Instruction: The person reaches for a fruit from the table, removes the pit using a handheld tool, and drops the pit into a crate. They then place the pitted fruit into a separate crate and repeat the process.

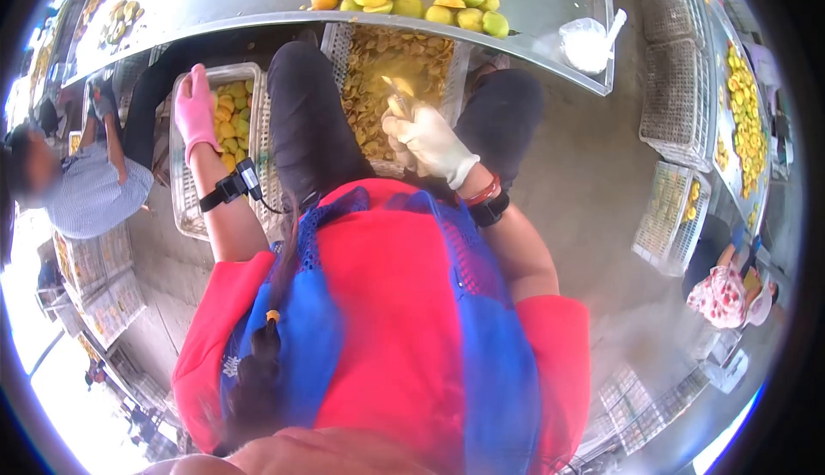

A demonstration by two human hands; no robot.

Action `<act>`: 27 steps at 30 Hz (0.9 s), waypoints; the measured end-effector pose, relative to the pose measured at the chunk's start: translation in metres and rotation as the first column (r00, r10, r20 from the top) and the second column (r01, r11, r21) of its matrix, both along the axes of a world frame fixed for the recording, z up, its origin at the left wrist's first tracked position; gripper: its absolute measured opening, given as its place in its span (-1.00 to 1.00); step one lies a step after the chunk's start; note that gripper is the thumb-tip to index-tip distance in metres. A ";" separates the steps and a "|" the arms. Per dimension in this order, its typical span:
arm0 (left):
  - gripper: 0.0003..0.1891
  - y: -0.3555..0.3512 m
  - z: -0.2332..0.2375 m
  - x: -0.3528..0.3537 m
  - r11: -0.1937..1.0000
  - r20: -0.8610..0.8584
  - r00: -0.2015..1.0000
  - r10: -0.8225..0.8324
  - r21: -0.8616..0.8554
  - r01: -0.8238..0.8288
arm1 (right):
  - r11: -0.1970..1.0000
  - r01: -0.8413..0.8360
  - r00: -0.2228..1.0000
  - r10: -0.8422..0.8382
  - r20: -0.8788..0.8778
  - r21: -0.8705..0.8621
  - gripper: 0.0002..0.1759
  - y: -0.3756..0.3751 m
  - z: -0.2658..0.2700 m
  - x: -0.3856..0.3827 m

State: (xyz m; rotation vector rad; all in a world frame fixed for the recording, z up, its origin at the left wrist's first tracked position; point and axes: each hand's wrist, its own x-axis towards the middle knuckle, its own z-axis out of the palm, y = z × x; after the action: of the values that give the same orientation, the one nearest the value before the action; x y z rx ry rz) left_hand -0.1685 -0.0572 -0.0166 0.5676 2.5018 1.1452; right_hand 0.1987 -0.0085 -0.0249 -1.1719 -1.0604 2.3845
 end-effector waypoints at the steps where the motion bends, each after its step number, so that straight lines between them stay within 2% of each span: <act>1: -0.44 0.009 -0.004 0.000 0.998 -0.021 0.999 -0.048 0.042 0.049 | 0.997 0.041 0.999 -0.041 -0.011 -0.058 -0.91 0.000 -0.005 0.000; 2: -0.43 0.018 -0.008 -0.001 0.992 -0.044 0.995 -0.090 0.082 0.094 | 0.997 0.059 0.998 -0.059 -0.001 -0.043 -0.91 0.001 -0.008 -0.003; 4: -0.40 0.051 0.007 0.038 0.960 0.057 0.981 -0.184 0.225 0.167 | 0.996 0.086 0.996 -0.086 0.019 -0.016 -0.90 0.001 -0.011 -0.008; 6: -0.38 0.098 -0.014 0.045 0.939 0.041 0.943 -0.331 0.110 0.325 | 0.993 0.102 0.994 -0.104 0.021 0.058 -0.91 0.001 -0.010 -0.010; 8: -0.33 0.150 -0.028 0.053 0.844 -0.204 0.824 -0.529 -0.227 0.486 | 0.977 0.140 0.988 -0.147 0.035 0.162 -0.91 -0.001 -0.003 -0.012; 9: -0.26 0.175 -0.028 0.058 0.778 -0.141 0.793 -0.592 -0.354 0.518 | 0.950 0.192 0.981 -0.195 -0.011 0.246 -0.89 -0.001 0.000 -0.012; 10: -0.19 0.196 -0.028 0.065 0.692 -0.068 0.760 -0.646 -0.472 0.546 | 0.948 0.188 0.979 -0.203 0.030 0.256 -0.88 0.001 -0.003 -0.013; 12: -0.19 0.221 -0.030 0.078 0.580 -0.015 0.705 -0.709 -0.581 0.571 | 0.944 0.182 0.969 -0.219 0.112 0.275 -0.87 0.005 -0.021 -0.012; 13: -0.19 0.229 -0.031 0.082 0.518 0.013 0.676 -0.736 -0.632 0.576 | 0.984 0.133 0.972 -0.153 0.178 0.122 -0.86 0.011 -0.035 -0.007; 16: -0.21 0.238 -0.041 0.094 0.534 -0.064 0.669 -0.740 -0.661 0.527 | 0.984 0.178 0.969 -0.176 0.172 -0.001 -0.84 0.004 -0.054 -0.010; 17: -0.25 0.238 -0.043 0.094 0.603 -0.062 0.715 -0.696 -0.591 0.536 | 0.985 0.172 0.972 -0.168 0.164 -0.007 -0.84 0.002 -0.054 -0.007; 20: -0.38 0.232 -0.065 0.088 0.698 -0.083 0.739 -0.669 -0.412 0.586 | 0.979 0.196 0.975 -0.201 0.095 0.053 -0.86 0.001 -0.039 -0.010; 21: -0.32 0.226 -0.063 0.089 0.697 -0.101 0.725 -0.681 -0.391 0.601 | 0.956 0.234 0.963 -0.253 0.095 0.179 -0.85 -0.001 -0.039 -0.013; 23: -0.34 0.215 -0.058 0.089 0.771 -0.067 0.775 -0.629 -0.182 0.610 | 0.858 0.293 0.931 -0.356 0.077 0.422 -0.85 -0.003 -0.039 -0.017; 25: -0.38 0.191 -0.037 0.095 0.790 0.038 0.790 -0.612 0.074 0.609 | 0.940 0.194 0.958 -0.244 0.153 0.281 -0.82 0.004 -0.053 -0.012; 26: -0.40 0.180 -0.037 0.096 0.760 0.173 0.744 -0.646 0.242 0.603 | 0.969 0.141 0.966 -0.179 0.185 0.203 -0.81 0.009 -0.061 -0.010; 27: -0.43 0.170 -0.039 0.095 0.725 0.294 0.671 -0.681 0.402 0.560 | 0.996 -0.026 0.955 -0.001 0.297 0.089 -0.78 0.015 -0.045 -0.012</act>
State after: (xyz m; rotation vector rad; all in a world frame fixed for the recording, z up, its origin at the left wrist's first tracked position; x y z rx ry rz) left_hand -0.0737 0.1124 -0.0552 1.0339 1.5648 1.1694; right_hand 0.1865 0.0063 -0.0699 -1.5279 -1.2559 2.1867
